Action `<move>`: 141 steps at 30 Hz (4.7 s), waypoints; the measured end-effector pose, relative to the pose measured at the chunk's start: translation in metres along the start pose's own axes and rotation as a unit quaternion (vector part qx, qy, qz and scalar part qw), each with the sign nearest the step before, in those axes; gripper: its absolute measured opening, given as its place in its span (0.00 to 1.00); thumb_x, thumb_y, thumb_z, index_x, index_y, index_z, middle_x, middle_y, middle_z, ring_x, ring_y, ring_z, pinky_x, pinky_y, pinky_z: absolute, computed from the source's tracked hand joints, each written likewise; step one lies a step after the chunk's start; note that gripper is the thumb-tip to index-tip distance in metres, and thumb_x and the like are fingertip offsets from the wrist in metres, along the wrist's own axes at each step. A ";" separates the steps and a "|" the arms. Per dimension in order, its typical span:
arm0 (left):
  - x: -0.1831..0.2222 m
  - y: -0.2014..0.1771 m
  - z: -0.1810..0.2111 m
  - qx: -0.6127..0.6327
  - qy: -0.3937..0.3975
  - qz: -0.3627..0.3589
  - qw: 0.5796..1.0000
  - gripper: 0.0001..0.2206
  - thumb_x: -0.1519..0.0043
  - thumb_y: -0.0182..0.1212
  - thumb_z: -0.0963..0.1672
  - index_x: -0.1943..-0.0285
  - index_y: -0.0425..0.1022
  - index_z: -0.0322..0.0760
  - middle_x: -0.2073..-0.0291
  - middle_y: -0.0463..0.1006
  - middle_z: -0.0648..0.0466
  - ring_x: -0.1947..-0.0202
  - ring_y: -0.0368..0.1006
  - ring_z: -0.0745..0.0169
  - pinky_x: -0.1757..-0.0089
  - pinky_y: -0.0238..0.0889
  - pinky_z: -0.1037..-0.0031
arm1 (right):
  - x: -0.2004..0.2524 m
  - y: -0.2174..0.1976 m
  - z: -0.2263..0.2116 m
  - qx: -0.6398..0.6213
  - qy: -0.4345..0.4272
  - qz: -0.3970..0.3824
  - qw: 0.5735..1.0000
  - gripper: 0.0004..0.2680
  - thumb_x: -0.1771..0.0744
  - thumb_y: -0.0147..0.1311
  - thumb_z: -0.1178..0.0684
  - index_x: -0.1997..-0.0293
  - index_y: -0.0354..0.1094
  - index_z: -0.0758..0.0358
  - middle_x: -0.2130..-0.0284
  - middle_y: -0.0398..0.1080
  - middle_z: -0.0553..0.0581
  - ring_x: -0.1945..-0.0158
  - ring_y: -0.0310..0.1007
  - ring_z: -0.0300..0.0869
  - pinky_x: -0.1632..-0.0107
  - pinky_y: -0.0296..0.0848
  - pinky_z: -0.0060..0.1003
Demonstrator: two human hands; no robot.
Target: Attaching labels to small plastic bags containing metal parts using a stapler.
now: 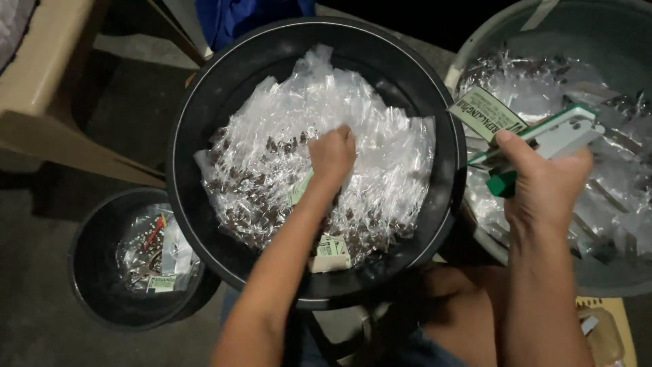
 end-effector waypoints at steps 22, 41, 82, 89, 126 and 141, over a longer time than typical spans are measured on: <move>0.141 -0.232 0.097 0.238 0.208 0.066 0.946 0.22 0.37 0.57 0.52 0.44 0.73 0.32 0.52 0.75 0.40 0.50 0.71 0.42 0.51 0.64 0.56 | 0.088 0.050 -0.077 0.068 -0.262 -0.203 0.941 0.10 0.34 0.68 0.61 0.53 0.68 0.64 0.59 0.75 0.59 0.59 0.78 0.45 0.51 0.78 0.39; 0.148 -0.205 0.096 0.430 0.351 0.088 0.827 0.18 0.37 0.66 0.33 0.43 0.76 0.47 0.58 0.72 0.57 0.59 0.70 0.68 0.62 0.71 0.84 | 0.098 0.045 -0.061 -0.001 -0.102 -0.305 0.947 0.12 0.38 0.65 0.57 0.55 0.65 0.57 0.61 0.72 0.52 0.63 0.72 0.37 0.62 0.75 0.27; 0.081 -0.181 0.093 0.423 0.132 0.004 0.896 0.07 0.40 0.64 0.36 0.63 0.72 0.39 0.65 0.78 0.53 0.67 0.75 0.64 0.64 0.75 0.81 | 0.023 0.031 -0.038 0.046 -0.114 -0.061 0.991 0.10 0.34 0.63 0.48 0.55 0.64 0.56 0.60 0.70 0.48 0.57 0.69 0.38 0.52 0.73 0.32; 0.067 -0.158 0.141 0.471 0.185 -0.134 0.852 0.10 0.41 0.67 0.42 0.53 0.75 0.38 0.57 0.81 0.51 0.68 0.79 0.67 0.69 0.75 0.86 | 0.040 0.036 -0.049 -0.055 -0.017 -0.148 0.987 0.13 0.40 0.67 0.54 0.59 0.63 0.56 0.62 0.68 0.44 0.62 0.70 0.32 0.58 0.77 0.21; 0.152 -0.226 0.111 0.146 0.329 0.224 0.906 0.09 0.40 0.64 0.49 0.61 0.75 0.43 0.76 0.73 0.57 0.69 0.76 0.53 0.62 0.64 0.64 | 0.085 0.040 -0.053 0.001 -0.313 -0.149 0.938 0.10 0.34 0.71 0.64 0.56 0.69 0.67 0.63 0.75 0.60 0.62 0.76 0.40 0.54 0.76 0.37; 0.170 -0.250 0.127 0.352 0.491 0.100 0.790 0.08 0.34 0.58 0.33 0.49 0.75 0.31 0.49 0.74 0.41 0.49 0.77 0.47 0.49 0.73 0.68 | 0.111 0.026 -0.083 -0.026 -0.117 -0.226 0.967 0.10 0.38 0.66 0.57 0.59 0.67 0.57 0.66 0.73 0.50 0.64 0.71 0.36 0.60 0.70 0.28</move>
Point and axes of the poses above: each hand's wrist, its own x-axis away from the middle knuckle, its own y-axis out of the palm, z = x × y, the point moved 6 cm from there along -x, towards the middle knuckle
